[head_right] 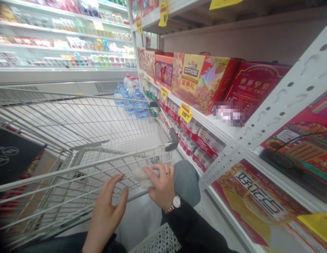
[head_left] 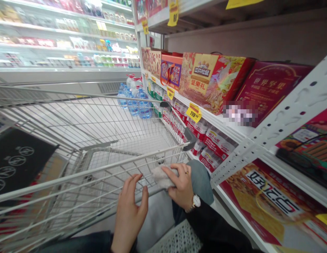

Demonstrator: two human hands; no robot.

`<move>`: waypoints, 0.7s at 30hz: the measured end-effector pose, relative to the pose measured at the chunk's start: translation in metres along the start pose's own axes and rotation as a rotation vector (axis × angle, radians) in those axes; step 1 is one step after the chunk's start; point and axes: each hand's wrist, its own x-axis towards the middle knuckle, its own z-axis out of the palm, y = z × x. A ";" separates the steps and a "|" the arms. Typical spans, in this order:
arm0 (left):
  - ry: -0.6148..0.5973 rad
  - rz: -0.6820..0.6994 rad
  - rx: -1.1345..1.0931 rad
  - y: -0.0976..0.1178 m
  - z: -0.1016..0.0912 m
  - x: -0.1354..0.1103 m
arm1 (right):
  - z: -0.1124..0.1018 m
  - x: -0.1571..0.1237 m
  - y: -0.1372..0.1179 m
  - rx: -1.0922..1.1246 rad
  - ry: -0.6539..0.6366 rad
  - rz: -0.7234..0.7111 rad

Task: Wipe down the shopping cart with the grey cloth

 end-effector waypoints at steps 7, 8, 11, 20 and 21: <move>0.018 0.012 0.000 0.001 -0.001 0.000 | -0.014 0.022 -0.007 -0.015 0.054 -0.004; 0.022 0.018 0.001 0.001 -0.001 0.000 | -0.010 0.016 -0.005 -0.016 0.040 0.001; 0.021 0.023 -0.001 0.001 -0.001 0.001 | 0.001 0.000 0.001 -0.023 -0.006 0.012; 0.018 0.015 -0.006 0.001 -0.002 -0.002 | -0.027 0.024 -0.010 -0.039 0.024 0.026; 0.017 0.015 -0.008 0.001 -0.002 -0.002 | -0.024 0.021 -0.009 -0.034 0.018 0.022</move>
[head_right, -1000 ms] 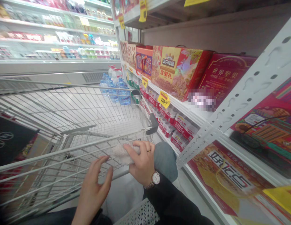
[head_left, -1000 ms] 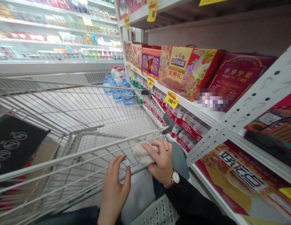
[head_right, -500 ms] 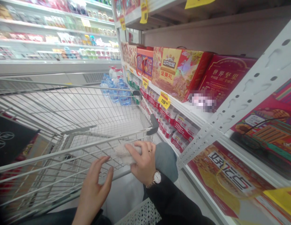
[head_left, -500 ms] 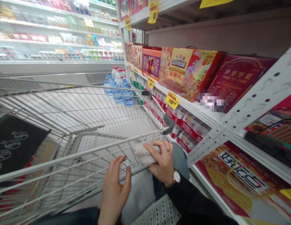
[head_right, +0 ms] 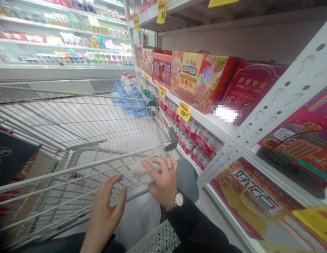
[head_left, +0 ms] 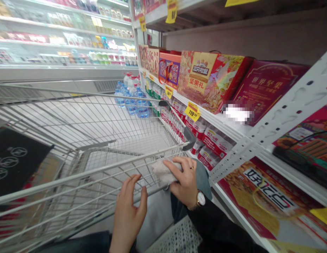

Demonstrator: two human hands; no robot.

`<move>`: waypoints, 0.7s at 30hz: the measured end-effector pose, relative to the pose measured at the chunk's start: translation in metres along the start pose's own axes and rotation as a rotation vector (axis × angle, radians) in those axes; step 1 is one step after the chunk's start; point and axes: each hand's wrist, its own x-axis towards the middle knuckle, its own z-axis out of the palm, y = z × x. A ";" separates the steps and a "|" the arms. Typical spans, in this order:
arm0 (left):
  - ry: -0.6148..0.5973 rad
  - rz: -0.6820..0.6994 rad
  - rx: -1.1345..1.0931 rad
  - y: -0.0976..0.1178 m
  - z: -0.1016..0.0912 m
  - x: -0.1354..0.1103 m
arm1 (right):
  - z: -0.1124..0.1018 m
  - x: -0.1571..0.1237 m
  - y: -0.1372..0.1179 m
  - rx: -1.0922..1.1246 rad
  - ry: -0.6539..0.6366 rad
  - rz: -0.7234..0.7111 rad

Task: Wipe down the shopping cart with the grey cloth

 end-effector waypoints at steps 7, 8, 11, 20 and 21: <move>-0.031 -0.011 -0.003 -0.002 0.000 -0.002 | 0.018 -0.026 0.012 -0.006 -0.060 0.026; -0.029 -0.009 0.001 -0.001 0.000 -0.002 | 0.014 -0.024 0.010 -0.009 -0.053 0.029; -0.016 -0.006 0.013 0.001 -0.001 -0.002 | 0.003 -0.013 0.007 -0.009 -0.003 0.030; -0.016 -0.008 0.017 -0.001 0.000 -0.002 | 0.022 -0.027 0.014 -0.020 -0.077 -0.014; -0.012 -0.006 0.014 -0.002 0.001 -0.002 | 0.020 -0.026 0.013 -0.022 -0.075 -0.016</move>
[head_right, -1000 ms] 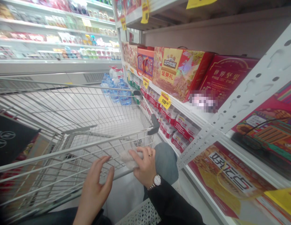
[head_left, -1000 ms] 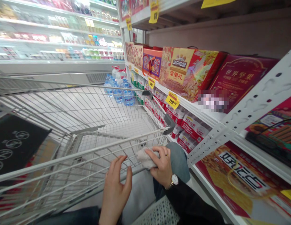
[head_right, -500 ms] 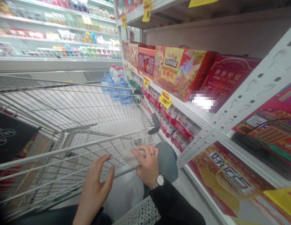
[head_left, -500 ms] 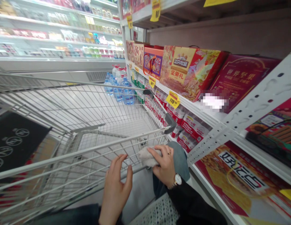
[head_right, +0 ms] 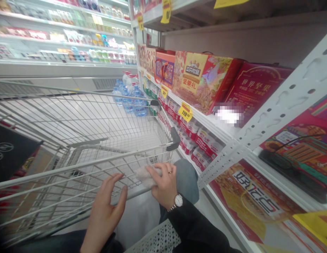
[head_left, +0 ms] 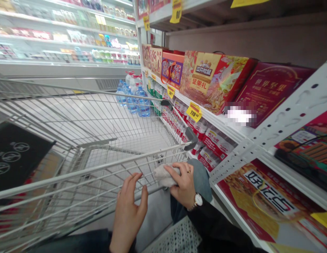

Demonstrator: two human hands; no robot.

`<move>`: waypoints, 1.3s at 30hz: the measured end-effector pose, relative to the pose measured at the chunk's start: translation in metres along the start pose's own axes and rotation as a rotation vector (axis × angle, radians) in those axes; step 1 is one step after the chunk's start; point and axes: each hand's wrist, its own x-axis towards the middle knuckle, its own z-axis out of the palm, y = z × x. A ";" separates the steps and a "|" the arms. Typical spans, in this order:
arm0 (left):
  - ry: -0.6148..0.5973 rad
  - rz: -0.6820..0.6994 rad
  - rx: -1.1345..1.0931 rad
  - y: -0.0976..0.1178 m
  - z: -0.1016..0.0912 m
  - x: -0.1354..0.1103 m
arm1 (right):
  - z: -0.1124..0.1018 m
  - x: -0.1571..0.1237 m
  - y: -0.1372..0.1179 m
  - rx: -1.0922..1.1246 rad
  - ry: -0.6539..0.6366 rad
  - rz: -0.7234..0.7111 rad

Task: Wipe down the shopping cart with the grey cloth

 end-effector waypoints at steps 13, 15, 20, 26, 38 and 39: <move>0.004 -0.005 -0.002 0.002 0.001 0.001 | -0.006 -0.007 0.018 -0.009 0.024 0.047; -0.005 -0.005 -0.006 0.001 0.001 0.001 | -0.006 -0.008 0.019 -0.014 0.018 0.053; 0.007 0.000 -0.004 0.000 0.000 -0.001 | -0.031 0.014 0.012 -0.032 0.105 0.020; 0.017 0.005 0.002 0.001 0.001 0.001 | -0.016 0.005 0.017 -0.033 0.088 0.022; 0.009 0.005 -0.006 0.002 0.000 0.002 | -0.024 0.014 0.018 0.007 0.143 0.064; 0.009 0.006 -0.008 0.002 0.000 0.002 | -0.021 0.012 0.020 0.011 0.132 0.056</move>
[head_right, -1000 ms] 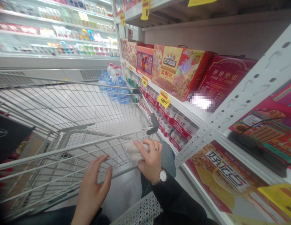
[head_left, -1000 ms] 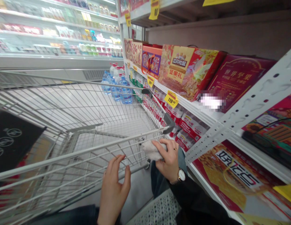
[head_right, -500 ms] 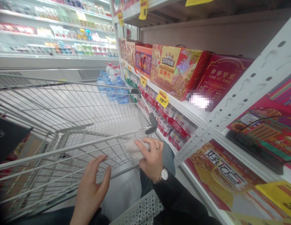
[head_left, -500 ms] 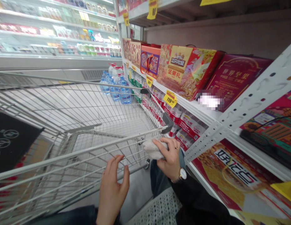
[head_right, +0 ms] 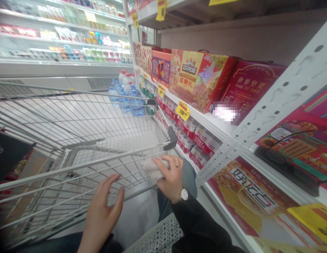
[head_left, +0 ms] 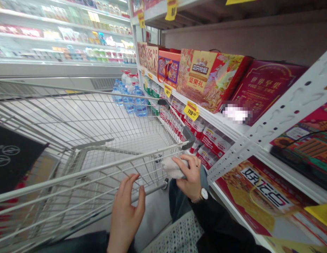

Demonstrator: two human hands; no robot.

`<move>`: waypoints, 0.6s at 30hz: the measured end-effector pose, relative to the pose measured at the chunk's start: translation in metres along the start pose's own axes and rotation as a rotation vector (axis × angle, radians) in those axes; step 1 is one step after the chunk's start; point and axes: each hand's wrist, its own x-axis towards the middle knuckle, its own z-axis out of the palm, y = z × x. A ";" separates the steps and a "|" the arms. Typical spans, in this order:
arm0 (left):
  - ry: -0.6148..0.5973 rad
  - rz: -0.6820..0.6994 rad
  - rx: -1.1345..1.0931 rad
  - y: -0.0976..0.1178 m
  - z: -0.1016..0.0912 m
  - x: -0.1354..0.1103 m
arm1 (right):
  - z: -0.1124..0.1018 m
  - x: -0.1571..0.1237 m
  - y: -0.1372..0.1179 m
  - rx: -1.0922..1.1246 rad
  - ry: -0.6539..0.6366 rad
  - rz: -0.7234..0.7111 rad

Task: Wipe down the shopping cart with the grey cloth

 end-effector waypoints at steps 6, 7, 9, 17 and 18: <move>-0.006 -0.006 0.000 0.001 -0.001 0.001 | 0.011 -0.020 0.015 0.009 -0.065 -0.072; -0.006 -0.006 0.002 0.001 -0.001 0.000 | 0.008 -0.019 0.015 0.017 -0.057 -0.065; -0.003 -0.001 0.003 0.000 -0.001 0.000 | 0.002 -0.012 0.015 0.017 -0.016 -0.052; -0.001 -0.005 -0.007 -0.001 0.000 0.000 | 0.001 -0.012 0.022 -0.010 -0.002 -0.045; -0.005 -0.005 -0.009 -0.001 -0.001 0.000 | 0.003 -0.017 0.024 -0.009 -0.020 -0.039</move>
